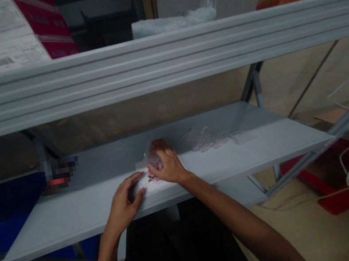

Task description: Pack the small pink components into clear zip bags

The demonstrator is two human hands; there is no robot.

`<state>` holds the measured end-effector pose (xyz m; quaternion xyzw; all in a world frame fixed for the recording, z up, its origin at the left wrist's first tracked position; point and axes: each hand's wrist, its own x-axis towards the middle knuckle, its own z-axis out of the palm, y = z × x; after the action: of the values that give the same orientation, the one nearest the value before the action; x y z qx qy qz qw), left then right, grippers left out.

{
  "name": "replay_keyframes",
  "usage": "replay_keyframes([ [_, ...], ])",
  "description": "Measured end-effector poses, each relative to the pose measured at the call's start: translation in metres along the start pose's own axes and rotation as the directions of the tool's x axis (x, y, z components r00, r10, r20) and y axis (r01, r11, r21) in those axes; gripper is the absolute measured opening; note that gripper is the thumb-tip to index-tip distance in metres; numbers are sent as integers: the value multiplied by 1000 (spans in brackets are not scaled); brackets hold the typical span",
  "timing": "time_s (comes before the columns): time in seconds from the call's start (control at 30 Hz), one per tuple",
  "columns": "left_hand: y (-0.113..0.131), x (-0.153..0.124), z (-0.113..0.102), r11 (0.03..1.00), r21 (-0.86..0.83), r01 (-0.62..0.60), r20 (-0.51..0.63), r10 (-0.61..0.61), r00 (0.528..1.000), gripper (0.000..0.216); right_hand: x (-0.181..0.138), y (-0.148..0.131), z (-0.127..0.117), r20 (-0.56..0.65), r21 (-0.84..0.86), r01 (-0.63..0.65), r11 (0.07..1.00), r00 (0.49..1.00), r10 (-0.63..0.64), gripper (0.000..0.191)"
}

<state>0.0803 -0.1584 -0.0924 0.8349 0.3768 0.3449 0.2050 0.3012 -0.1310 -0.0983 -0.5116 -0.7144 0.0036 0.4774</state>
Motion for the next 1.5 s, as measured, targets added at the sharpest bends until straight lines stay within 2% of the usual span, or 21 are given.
replay_keyframes([
  [0.1,0,-1,4,983,178,-47,-8,49,999,40,11,15,-33,-173,-88,-56,995,984,40,16],
  [0.23,0,-1,6,969,233,-79,15,78,997,35,19,59,-83,-324,-243,-236,941,934,150,15],
  [0.3,-1,-1,6,965,248,-88,16,87,996,32,15,83,-102,-253,-308,-281,909,945,207,15],
  [0.4,-4,1,7,964,250,-96,4,98,995,31,1,107,-120,-113,-423,-284,861,959,260,19],
  [0.47,-5,1,8,965,242,-101,-12,108,994,30,-8,112,-127,-118,-524,-274,807,961,249,24],
  [0.6,-6,1,8,958,260,-126,0,130,992,28,-19,104,-125,-174,-622,-271,735,963,207,40],
  [0.7,-6,2,7,942,309,-128,9,132,991,29,-23,98,-108,-32,-647,-207,734,969,245,50],
  [0.77,-7,3,6,932,334,-138,7,145,989,29,-23,101,-94,71,-661,-189,726,948,312,52],
  [0.83,-8,4,6,926,345,-155,7,162,987,29,-23,108,-81,126,-680,-204,705,914,386,51],
  [0.9,-8,5,6,924,346,-164,18,168,986,29,-21,113,-74,125,-704,-239,669,885,448,49],
  [0.97,-8,5,6,926,341,-161,28,161,987,29,-18,112,-75,87,-721,-269,638,879,469,49],
  [1.03,-7,4,6,933,329,-145,32,143,989,28,-16,106,-85,34,-728,-280,626,897,440,51],
  [1.17,-6,4,7,956,271,-109,-13,117,993,28,-26,97,-129,-134,-745,-315,588,934,331,51],
  [1.23,-5,4,7,965,244,-93,-48,108,993,27,-38,99,-155,-226,-745,-394,539,908,352,50],
  [1.27,-4,4,7,968,237,-86,-59,103,993,27,-45,101,-167,-249,-740,-440,508,882,401,51],
  [1.33,-4,3,7,969,233,-80,-69,99,993,26,-59,103,-187,-275,-705,-547,451,797,538,50],
  [1.37,-4,2,7,969,234,-80,-74,100,992,26,-64,103,-194,-286,-675,-584,451,771,569,43],
  [1.43,-4,1,7,971,228,-76,-94,100,991,24,-68,96,-203,-364,-603,-612,511,781,507,25],
  [1.5,-3,1,5,978,195,-70,-149,100,984,22,-66,83,-204,-426,-560,-597,575,802,419,21],
])
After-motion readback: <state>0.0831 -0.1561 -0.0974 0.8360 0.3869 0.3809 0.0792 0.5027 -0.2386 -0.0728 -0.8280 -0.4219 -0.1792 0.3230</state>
